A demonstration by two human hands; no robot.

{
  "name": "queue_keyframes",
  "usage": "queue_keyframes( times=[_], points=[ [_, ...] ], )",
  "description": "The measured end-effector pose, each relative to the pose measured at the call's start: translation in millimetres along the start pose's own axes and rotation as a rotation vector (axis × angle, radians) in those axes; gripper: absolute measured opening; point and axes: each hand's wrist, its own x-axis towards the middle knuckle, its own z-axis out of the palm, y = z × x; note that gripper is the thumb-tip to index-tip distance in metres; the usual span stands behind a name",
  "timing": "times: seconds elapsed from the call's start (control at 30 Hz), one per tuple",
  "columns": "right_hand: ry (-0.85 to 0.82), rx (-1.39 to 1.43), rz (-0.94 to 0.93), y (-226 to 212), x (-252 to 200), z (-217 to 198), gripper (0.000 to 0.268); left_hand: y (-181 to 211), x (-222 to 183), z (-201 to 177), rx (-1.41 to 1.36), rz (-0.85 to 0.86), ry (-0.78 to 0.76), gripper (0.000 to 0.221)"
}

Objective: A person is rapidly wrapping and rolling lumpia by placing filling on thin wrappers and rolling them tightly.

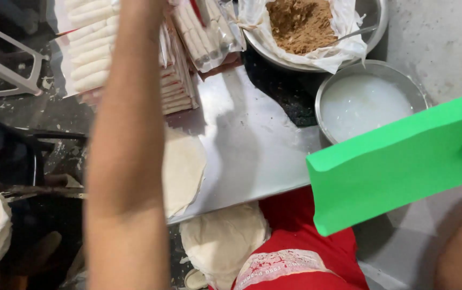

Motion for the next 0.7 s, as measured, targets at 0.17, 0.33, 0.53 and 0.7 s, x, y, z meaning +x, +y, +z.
queue_keyframes(
  times=[0.17, 0.33, 0.53, 0.7],
  points=[
    [0.213, -1.063, -0.534, -185.0, -112.2, 194.5, 0.056, -52.5, 24.3, 20.9, -0.647, -0.362, 0.343, 0.033],
    [-0.171, 0.227, 0.035, -249.6, -180.5, 271.6, 0.020, -155.2, 55.9, 48.0, -1.105, -0.514, 0.605, 0.033],
    [-0.213, 0.236, 0.084, -247.1, -182.7, 281.6, 0.018, -169.7, 59.0, 44.6, -1.253, -0.524, 0.641, 0.040],
    [-0.239, 0.210, 0.100, -250.6, -188.8, 291.7, 0.014, -165.5, 52.0, 44.1, -1.327, -0.572, 0.648, 0.034]
  ],
)
